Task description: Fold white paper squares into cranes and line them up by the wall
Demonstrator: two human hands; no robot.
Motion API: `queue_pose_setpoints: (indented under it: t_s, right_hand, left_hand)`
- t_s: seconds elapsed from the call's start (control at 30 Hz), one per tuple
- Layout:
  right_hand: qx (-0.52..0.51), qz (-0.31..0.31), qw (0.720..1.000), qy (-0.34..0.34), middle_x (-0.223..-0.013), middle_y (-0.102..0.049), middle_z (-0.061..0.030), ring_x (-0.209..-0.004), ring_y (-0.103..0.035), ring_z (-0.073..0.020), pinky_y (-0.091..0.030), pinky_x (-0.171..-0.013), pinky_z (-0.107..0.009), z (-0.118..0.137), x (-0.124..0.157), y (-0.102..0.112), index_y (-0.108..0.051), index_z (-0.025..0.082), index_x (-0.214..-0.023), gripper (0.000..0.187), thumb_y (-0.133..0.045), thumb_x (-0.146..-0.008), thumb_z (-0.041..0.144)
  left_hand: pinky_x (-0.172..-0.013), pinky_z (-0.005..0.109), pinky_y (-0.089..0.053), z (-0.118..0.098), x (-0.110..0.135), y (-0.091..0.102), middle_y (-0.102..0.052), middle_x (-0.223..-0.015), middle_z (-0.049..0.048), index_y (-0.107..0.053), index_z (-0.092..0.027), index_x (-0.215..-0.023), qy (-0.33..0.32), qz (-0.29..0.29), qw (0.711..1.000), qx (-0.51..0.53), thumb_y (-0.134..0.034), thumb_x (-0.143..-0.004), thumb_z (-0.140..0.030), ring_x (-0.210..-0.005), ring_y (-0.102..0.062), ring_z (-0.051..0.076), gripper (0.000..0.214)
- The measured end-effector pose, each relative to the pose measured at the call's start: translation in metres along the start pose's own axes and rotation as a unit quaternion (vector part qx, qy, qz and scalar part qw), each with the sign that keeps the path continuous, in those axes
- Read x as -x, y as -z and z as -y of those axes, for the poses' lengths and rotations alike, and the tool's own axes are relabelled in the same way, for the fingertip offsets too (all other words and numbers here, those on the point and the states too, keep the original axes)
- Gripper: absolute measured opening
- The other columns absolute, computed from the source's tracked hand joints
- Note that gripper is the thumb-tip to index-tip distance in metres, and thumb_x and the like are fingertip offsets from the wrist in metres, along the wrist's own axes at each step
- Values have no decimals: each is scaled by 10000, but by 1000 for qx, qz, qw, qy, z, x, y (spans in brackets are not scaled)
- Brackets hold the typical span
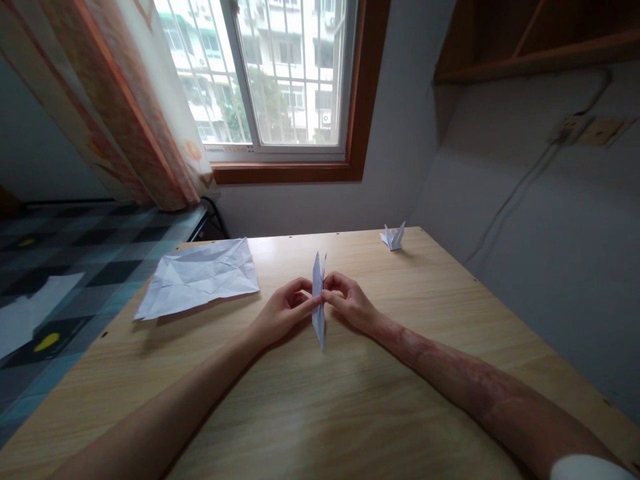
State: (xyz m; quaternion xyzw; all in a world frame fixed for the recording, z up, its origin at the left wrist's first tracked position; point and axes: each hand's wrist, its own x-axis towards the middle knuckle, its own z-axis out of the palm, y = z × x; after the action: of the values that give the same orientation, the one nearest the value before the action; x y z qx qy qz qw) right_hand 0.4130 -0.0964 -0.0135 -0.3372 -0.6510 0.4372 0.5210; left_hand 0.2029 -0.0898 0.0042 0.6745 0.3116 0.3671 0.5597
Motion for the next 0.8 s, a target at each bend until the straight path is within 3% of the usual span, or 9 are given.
queue_pose_setpoints:
  t_s: [0.33,0.57,0.8]
  right_hand:
    - [-9,-28,999,15,-925,-664,2,-897,-645,-194,-525,-881,-340,-7,-2,-3,-619,227,-923,110,-705,-916,296]
    - [-42,-87,994,-44,-884,-693,17,-809,-683,-193,-531,-687,-289,-21,0,-7,-582,256,-1134,301,-759,-896,306]
    - [-50,-58,997,-29,-969,-754,-38,-886,-701,-200,-582,-823,-336,-22,-5,-5,-715,219,-1004,267,-863,-882,405]
  left_hand:
    - [-613,243,-449,3,-3,3,-709,-792,18,-745,-158,-1030,-11,-41,999,-26,-825,-924,-488,-691,-633,157,355]
    - [-697,255,-493,8,-5,2,-751,-959,44,-736,-158,-1064,-17,-47,999,10,-823,-947,-493,-766,-666,150,366]
    - [-696,258,-496,11,-4,2,-764,-895,43,-730,-164,-1090,-8,-48,998,30,-827,-947,-512,-770,-683,168,388]
